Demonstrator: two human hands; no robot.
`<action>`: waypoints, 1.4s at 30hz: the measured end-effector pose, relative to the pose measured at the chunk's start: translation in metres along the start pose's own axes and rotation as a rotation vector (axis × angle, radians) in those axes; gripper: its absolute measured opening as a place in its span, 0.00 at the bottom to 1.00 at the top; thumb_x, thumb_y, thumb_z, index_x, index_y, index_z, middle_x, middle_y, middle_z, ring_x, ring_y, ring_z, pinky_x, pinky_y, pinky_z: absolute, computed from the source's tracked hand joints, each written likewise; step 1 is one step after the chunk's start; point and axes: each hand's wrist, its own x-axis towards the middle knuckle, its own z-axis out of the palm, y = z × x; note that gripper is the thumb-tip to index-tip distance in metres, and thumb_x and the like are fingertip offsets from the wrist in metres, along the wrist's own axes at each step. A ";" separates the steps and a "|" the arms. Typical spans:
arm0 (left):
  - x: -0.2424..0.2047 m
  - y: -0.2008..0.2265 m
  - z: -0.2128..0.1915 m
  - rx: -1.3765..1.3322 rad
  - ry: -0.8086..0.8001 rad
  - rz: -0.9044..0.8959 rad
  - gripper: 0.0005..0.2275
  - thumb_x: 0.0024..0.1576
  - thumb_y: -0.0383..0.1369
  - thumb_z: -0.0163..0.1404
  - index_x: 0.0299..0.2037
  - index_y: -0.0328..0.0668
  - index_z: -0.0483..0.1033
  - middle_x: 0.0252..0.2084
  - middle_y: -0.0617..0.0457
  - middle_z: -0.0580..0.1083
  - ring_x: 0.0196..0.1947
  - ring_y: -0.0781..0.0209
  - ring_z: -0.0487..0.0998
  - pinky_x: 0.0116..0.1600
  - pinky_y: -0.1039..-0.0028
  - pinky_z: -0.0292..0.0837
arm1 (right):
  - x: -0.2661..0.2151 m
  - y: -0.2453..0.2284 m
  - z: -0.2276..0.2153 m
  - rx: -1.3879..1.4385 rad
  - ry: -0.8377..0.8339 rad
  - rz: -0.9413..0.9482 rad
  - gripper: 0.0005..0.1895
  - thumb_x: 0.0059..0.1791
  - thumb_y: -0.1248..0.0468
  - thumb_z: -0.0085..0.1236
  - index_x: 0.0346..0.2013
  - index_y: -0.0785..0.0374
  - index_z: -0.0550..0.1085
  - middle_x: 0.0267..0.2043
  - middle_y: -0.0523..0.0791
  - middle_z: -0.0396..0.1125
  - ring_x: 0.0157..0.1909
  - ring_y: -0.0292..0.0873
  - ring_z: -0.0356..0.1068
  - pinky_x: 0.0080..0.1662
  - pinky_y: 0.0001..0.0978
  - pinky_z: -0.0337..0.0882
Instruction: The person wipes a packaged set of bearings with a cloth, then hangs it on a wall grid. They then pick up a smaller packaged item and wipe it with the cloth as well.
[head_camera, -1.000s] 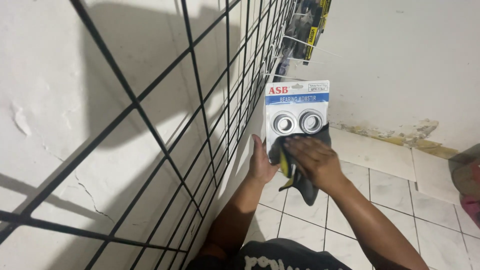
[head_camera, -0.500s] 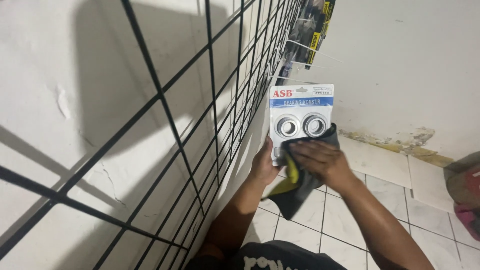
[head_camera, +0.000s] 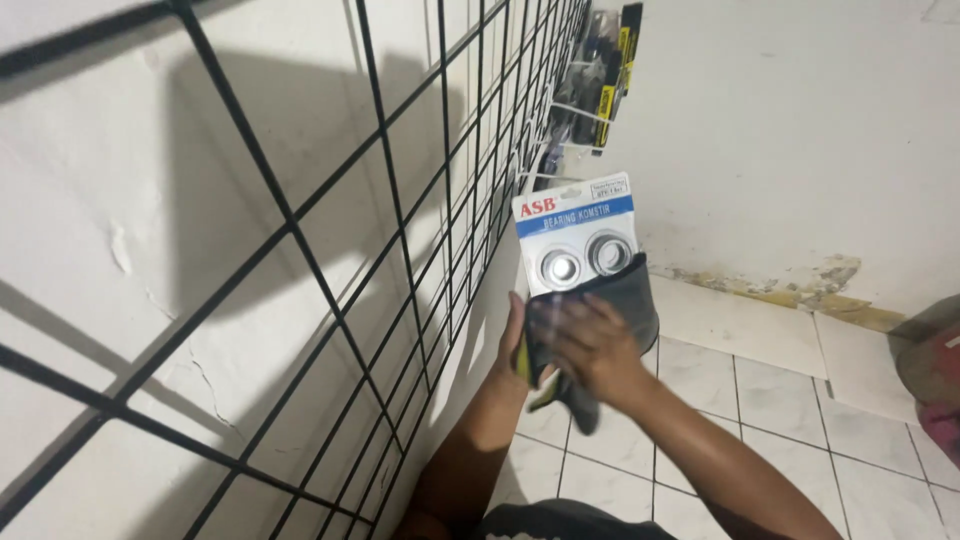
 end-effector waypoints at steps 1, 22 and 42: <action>-0.008 0.005 0.037 0.005 -0.008 -0.003 0.35 0.62 0.63 0.33 0.57 0.38 0.74 0.51 0.43 0.79 0.47 0.53 0.82 0.58 0.60 0.78 | 0.001 0.001 -0.002 -0.008 0.006 -0.002 0.11 0.47 0.57 0.64 0.39 0.59 0.81 0.45 0.49 0.76 0.53 0.57 0.74 0.60 0.58 0.67; -0.015 0.024 0.103 0.125 0.239 -0.022 0.24 0.61 0.58 0.49 0.43 0.44 0.78 0.31 0.53 0.80 0.25 0.66 0.80 0.30 0.79 0.77 | -0.021 0.021 0.026 0.083 0.070 0.069 0.14 0.56 0.52 0.51 0.42 0.53 0.81 0.51 0.43 0.76 0.56 0.51 0.74 0.59 0.50 0.66; -0.001 0.021 0.050 0.320 -0.011 0.240 0.26 0.66 0.50 0.38 0.72 0.51 0.58 0.60 0.40 0.73 0.54 0.44 0.78 0.57 0.50 0.77 | -0.053 0.056 0.016 0.131 0.228 0.174 0.19 0.55 0.55 0.52 0.44 0.71 0.77 0.52 0.56 0.72 0.55 0.66 0.69 0.57 0.59 0.67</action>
